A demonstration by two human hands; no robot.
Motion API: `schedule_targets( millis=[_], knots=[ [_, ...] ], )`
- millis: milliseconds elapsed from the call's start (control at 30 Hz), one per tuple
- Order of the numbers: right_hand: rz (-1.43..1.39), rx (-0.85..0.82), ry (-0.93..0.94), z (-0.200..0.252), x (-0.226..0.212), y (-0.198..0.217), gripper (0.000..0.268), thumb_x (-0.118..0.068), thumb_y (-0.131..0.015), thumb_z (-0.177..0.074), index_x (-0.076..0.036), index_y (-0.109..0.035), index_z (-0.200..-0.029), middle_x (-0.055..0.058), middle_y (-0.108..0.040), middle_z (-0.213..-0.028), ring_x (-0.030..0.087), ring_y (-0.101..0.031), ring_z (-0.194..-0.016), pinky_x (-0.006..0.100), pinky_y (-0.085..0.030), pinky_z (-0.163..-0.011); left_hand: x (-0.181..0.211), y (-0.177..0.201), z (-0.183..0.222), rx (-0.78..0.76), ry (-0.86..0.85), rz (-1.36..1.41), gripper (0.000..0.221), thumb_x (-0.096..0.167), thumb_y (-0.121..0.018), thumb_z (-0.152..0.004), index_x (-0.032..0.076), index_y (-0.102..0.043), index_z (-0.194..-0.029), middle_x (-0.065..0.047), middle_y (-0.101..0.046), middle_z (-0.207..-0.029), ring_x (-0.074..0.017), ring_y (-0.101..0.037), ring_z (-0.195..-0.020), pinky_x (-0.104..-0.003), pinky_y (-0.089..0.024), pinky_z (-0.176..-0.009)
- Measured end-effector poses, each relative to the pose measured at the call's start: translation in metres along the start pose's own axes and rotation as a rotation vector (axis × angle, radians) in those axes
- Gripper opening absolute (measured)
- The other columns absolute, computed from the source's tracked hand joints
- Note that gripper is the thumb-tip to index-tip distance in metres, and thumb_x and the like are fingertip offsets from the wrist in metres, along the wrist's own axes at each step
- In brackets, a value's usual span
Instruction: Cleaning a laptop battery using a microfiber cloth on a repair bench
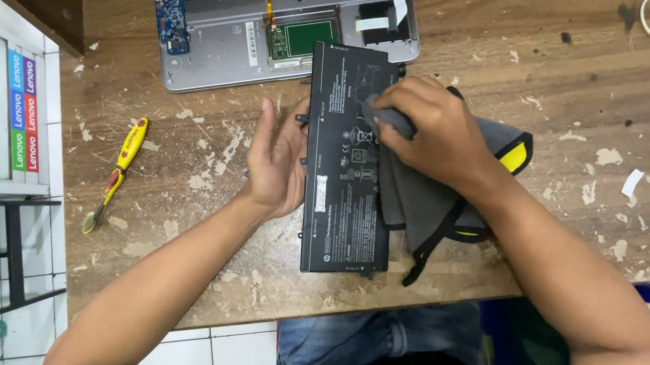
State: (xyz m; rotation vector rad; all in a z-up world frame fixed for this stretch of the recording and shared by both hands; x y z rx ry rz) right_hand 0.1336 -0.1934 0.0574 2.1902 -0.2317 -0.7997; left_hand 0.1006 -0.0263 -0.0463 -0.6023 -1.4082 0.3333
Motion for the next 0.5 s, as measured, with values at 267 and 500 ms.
schedule_targets(
  millis=[267,500],
  knots=[
    [-0.217,-0.127,-0.02,-0.002,-0.026,-0.012,0.02,0.009,-0.085,-0.083,-0.001,-0.081,-0.1,0.016,-0.081,-0.098,0.037,-0.076,-0.09,0.045,-0.06,-0.08,0.0,0.002,-0.002,0.052,-0.048,0.056,0.098,0.076,-0.026,-0.104,0.001,-0.034,-0.166,-0.022,-0.064,-0.142,-0.0345,-0.065,-0.136,-0.053,-0.054,-0.121],
    [-0.058,0.031,-0.044,-0.001,0.007,0.014,0.018,0.007,-0.084,-0.094,-0.001,-0.08,-0.109,0.011,-0.078,-0.104,0.035,-0.076,-0.097,0.042,-0.06,-0.086,0.0,0.005,-0.004,0.018,-0.03,0.059,0.089,0.072,-0.033,-0.104,0.007,-0.038,-0.165,-0.012,-0.067,-0.125,-0.0246,-0.071,-0.115,-0.046,-0.064,-0.106]
  ],
)
Point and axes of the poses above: each hand's wrist, its own z-axis away from the middle knuckle, its own y-axis out of the back of the hand, x = y × z, the point moved 9 cm from there along -z, towards the middle knuckle
